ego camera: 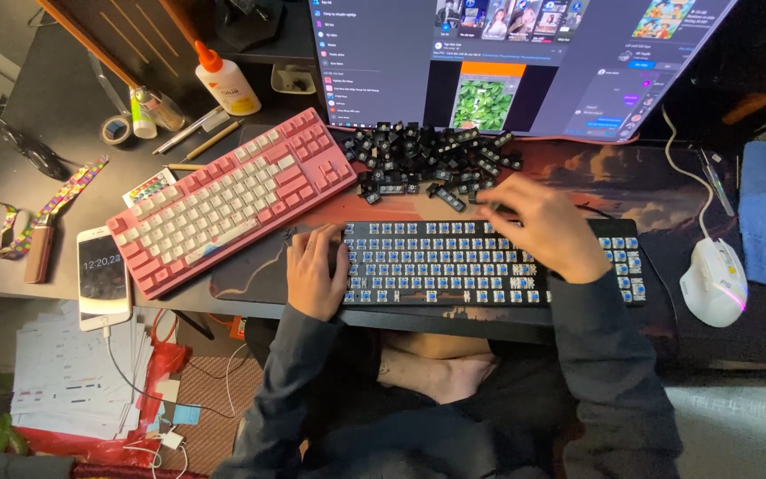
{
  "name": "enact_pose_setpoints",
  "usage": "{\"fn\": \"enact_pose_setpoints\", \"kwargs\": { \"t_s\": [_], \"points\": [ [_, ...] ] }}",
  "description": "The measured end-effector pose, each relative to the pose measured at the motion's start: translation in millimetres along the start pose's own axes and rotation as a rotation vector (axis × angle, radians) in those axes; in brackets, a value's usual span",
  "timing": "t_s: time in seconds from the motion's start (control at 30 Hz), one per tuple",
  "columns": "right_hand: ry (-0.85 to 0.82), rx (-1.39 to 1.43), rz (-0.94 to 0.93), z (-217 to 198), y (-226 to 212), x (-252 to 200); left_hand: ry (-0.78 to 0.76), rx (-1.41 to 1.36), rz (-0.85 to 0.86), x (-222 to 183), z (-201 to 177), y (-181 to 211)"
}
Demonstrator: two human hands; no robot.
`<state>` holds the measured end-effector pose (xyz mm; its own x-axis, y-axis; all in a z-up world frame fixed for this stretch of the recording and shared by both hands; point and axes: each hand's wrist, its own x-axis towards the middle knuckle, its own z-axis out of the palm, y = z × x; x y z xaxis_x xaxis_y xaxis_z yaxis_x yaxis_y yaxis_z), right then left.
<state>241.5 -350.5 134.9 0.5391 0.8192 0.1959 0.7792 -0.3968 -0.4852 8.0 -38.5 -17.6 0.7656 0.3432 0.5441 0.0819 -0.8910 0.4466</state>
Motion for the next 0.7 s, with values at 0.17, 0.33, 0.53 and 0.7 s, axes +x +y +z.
{"fn": "enact_pose_setpoints", "kwargs": {
  "t_s": [0.17, 0.33, 0.53, 0.7],
  "points": [
    [0.320, 0.593, -0.013, 43, 69, 2, -0.012, -0.009, -0.007, 1, -3, 2],
    [0.172, 0.406, 0.057, 20, 31, 14, -0.027, -0.004, -0.018, 2, -4, 3],
    [-0.417, 0.079, 0.371, 0, 3, 24, -0.042, -0.010, -0.035, 2, -5, 5],
    [-0.468, 0.151, 0.389, 4, 8, 26, -0.061, -0.029, -0.032, 5, -9, 7]
  ]
}}
